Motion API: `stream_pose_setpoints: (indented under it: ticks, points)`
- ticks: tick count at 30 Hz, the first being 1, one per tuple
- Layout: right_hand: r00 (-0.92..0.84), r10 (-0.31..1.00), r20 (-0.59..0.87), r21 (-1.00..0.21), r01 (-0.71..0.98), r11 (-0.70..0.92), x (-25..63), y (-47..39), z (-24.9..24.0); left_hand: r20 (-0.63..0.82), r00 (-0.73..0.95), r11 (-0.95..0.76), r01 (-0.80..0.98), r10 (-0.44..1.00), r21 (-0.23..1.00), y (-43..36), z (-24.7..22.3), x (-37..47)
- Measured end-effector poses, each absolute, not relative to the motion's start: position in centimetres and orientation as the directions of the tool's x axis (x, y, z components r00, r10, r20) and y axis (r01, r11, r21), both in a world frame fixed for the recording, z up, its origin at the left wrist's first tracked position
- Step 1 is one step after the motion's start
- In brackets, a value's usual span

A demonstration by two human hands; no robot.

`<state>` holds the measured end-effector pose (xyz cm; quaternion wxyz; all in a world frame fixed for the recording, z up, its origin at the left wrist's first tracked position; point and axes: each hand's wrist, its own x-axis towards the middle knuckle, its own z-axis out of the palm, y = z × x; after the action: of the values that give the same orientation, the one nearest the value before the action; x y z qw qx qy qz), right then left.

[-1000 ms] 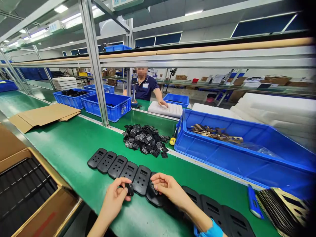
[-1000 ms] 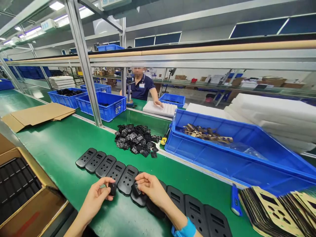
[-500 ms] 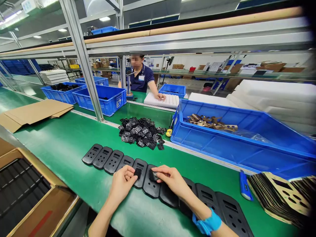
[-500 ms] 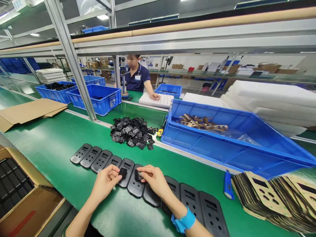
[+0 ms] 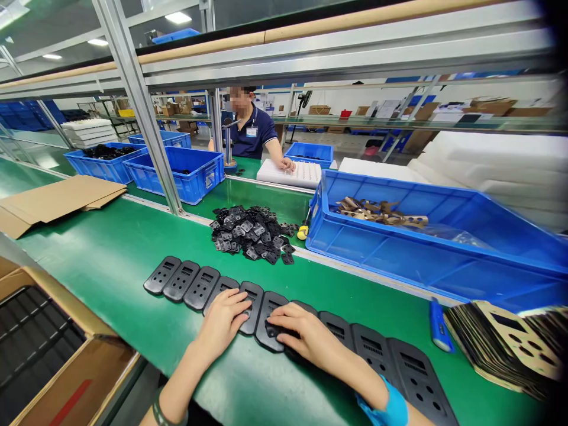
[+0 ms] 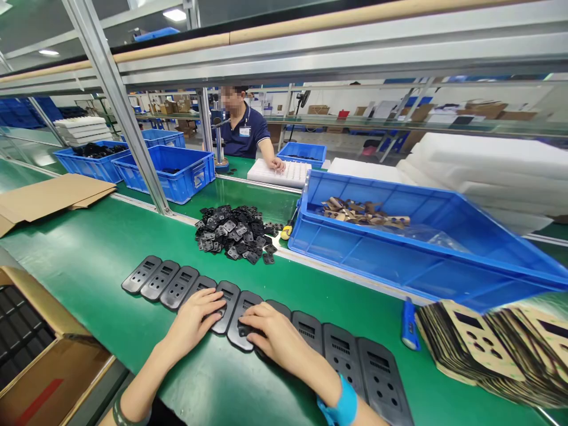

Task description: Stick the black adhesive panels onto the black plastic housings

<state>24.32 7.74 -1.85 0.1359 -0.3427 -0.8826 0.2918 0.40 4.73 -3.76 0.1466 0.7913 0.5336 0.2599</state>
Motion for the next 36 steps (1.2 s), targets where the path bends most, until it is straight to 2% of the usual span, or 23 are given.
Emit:
stream_pose_setpoints:
  ticks: [6,11,16,19,25,31,36]
  points:
    - [-0.637,0.768,0.069,-0.517,0.636,0.574,23.8,6.8,-3.0,0.236,0.371,-0.44,0.755,0.898,0.487,4.6,-3.9,0.7]
    - [-0.64,0.759,0.117,-0.4,0.67,0.626,23.3,6.3,-2.9,0.235,0.368,-0.436,0.747,0.9,0.501,4.6,-4.5,0.5]
    - [-0.676,0.732,0.089,-0.248,0.697,0.673,23.2,6.2,-2.9,0.267,0.363,-0.451,0.718,0.892,0.53,4.8,-5.2,0.3]
    - [-0.664,0.741,0.095,-0.199,0.717,0.668,23.1,6.1,-2.8,0.275,0.392,-0.479,0.714,0.878,0.511,4.7,-5.3,0.3]
    - [-0.684,0.718,0.128,-0.247,0.68,0.691,22.6,6.1,-3.0,0.363,0.351,-0.496,0.725,0.863,0.478,4.5,-5.2,0.3]
    - [-0.68,0.728,0.087,-0.264,0.689,0.675,22.4,6.1,-2.7,0.434,0.319,-0.509,0.735,0.843,0.448,4.5,-5.2,0.5]
    - [-0.675,0.738,0.013,-0.349,0.689,0.635,22.7,7.6,-1.3,0.428,0.379,-0.548,0.733,0.821,0.403,4.6,-5.2,0.4]
